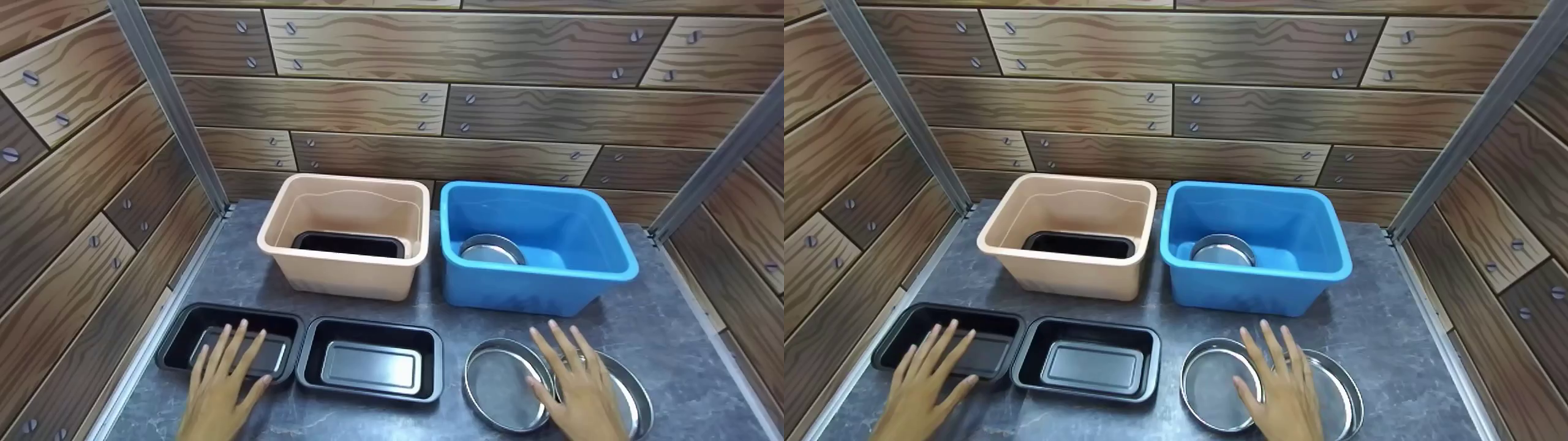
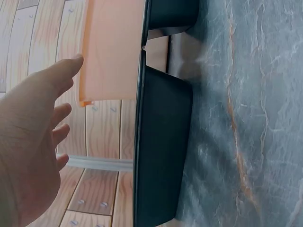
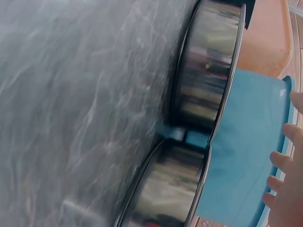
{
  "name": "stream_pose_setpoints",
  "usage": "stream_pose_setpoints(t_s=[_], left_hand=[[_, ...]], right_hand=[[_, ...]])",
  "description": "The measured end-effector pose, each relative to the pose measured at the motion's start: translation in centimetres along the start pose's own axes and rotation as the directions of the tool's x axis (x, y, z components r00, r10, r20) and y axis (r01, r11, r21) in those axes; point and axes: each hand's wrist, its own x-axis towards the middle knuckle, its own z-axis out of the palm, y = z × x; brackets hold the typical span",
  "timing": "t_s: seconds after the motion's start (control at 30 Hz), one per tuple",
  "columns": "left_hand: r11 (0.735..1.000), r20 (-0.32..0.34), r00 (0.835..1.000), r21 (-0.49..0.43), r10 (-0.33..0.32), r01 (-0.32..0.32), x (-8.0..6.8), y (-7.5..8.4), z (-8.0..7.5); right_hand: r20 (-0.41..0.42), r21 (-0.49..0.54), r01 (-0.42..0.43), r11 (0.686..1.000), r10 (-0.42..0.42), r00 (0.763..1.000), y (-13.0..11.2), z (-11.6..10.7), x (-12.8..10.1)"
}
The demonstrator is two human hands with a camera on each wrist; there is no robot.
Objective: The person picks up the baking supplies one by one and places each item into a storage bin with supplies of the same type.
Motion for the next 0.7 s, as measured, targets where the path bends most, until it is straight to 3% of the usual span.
stream_pose_setpoints(t_s=[0.27, 0.47, 0.7], left_hand=[[1.0, -0.04, 0.999, -0.015, -0.017, 0.017, -0.3, 0.6, -0.1], [0.999, -0.019, 0.999, -0.044, -0.028, 0.027, -0.3, 1.0, -0.1], [0.996, -0.026, 0.999, -0.078, -0.048, 0.046, -0.4, 1.2, -0.7]], right_hand=[[-0.005, 0.166, -0.01, 0.986, 0.011, 1.0, -1.1, -0.1, 0.3], [0.026, 0.33, -0.011, 0.944, 0.002, 1.0, -2.1, -0.4, 0.5], [0.045, 0.432, -0.057, 0.9, 0.041, 0.998, -2.9, -0.9, 0.8]])
